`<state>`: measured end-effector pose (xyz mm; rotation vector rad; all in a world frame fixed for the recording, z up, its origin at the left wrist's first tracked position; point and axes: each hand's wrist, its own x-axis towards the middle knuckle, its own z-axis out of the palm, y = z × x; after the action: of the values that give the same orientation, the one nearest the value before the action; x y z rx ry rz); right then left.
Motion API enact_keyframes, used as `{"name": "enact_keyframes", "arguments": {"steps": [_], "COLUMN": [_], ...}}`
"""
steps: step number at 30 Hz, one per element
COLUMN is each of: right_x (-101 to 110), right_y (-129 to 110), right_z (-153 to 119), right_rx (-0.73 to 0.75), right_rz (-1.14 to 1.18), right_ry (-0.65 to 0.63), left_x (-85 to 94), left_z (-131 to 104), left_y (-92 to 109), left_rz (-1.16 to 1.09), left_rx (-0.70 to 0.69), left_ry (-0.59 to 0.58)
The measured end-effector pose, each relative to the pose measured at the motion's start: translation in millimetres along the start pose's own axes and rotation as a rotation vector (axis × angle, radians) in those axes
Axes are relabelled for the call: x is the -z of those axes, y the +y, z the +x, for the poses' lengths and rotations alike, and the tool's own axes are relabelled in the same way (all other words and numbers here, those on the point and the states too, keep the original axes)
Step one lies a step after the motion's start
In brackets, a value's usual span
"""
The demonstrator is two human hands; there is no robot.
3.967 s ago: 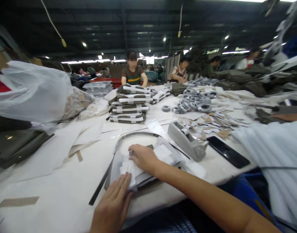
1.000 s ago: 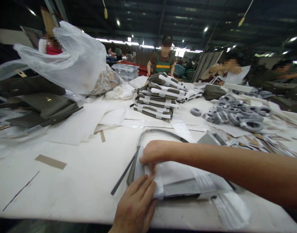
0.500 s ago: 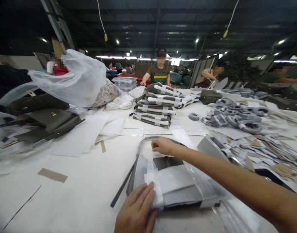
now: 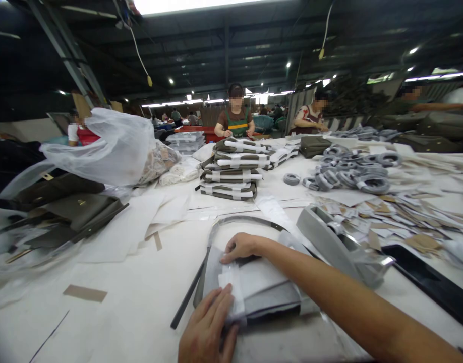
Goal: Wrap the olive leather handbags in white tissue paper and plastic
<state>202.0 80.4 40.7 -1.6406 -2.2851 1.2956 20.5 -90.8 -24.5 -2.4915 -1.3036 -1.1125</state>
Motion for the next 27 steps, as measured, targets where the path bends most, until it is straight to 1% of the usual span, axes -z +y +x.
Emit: {"name": "enact_keyframes", "arguments": {"steps": [2, 5, 8, 11, 13, 14, 16, 17, 19, 20, 21, 23, 24, 25, 26, 27], "right_x": [-3, -9, -13, -12, -6, -3, 6, 10, 15, 15, 13, 6, 1, -3, -7, -9], "right_y": [1, 1, -2, -8, -10, -9, 0, 8, 29, 41, 52, 70, 77, 82, 84, 84], "right_z": [3, 6, 10, 7, -6, -17, -48, -67, -109, -130, -149, -179, -188, -194, -198, -199], "right_rx": [-0.021, -0.062, -0.083, -0.052, 0.008, 0.042, 0.088, 0.088, 0.016, -0.067, -0.169, -0.333, -0.364, -0.359, -0.323, -0.272], "right_rz": [0.054, 0.088, 0.066, 0.009, -0.033, -0.057, -0.103, -0.132, -0.205, -0.236, -0.253, -0.204, -0.138, -0.063, 0.011, 0.079], "right_ry": [0.037, 0.112, 0.193, 0.290, 0.362, 0.404, 0.499, 0.556, 0.680, 0.726, 0.744, 0.698, 0.655, 0.621, 0.613, 0.634], "left_x": [0.0, 3.0, 6.3, 6.1, 5.6, 6.2, 10.6, 14.4, 22.5, 25.5, 26.7, 23.0, 18.6, 13.5, 8.6, 5.0], "left_z": [0, 1, 3, 4, 5, 6, 10, 12, 22, 28, 35, 51, 57, 63, 68, 71], "left_y": [-2, -6, -8, -6, -6, -7, -13, -18, -33, -42, -50, -65, -70, -73, -76, -77], "left_rz": [0.012, 0.037, 0.052, 0.059, 0.050, 0.030, -0.057, -0.118, -0.227, -0.260, -0.268, -0.307, -0.348, -0.390, -0.430, -0.466], "left_rx": [-0.003, -0.053, -0.103, -0.100, -0.113, -0.125, -0.131, -0.108, 0.003, 0.095, 0.199, 0.421, 0.527, 0.611, 0.669, 0.684], "left_ry": [-0.005, -0.021, -0.032, -0.010, 0.015, 0.023, 0.024, 0.020, 0.017, 0.013, 0.003, -0.081, -0.116, -0.146, -0.158, -0.147]}}
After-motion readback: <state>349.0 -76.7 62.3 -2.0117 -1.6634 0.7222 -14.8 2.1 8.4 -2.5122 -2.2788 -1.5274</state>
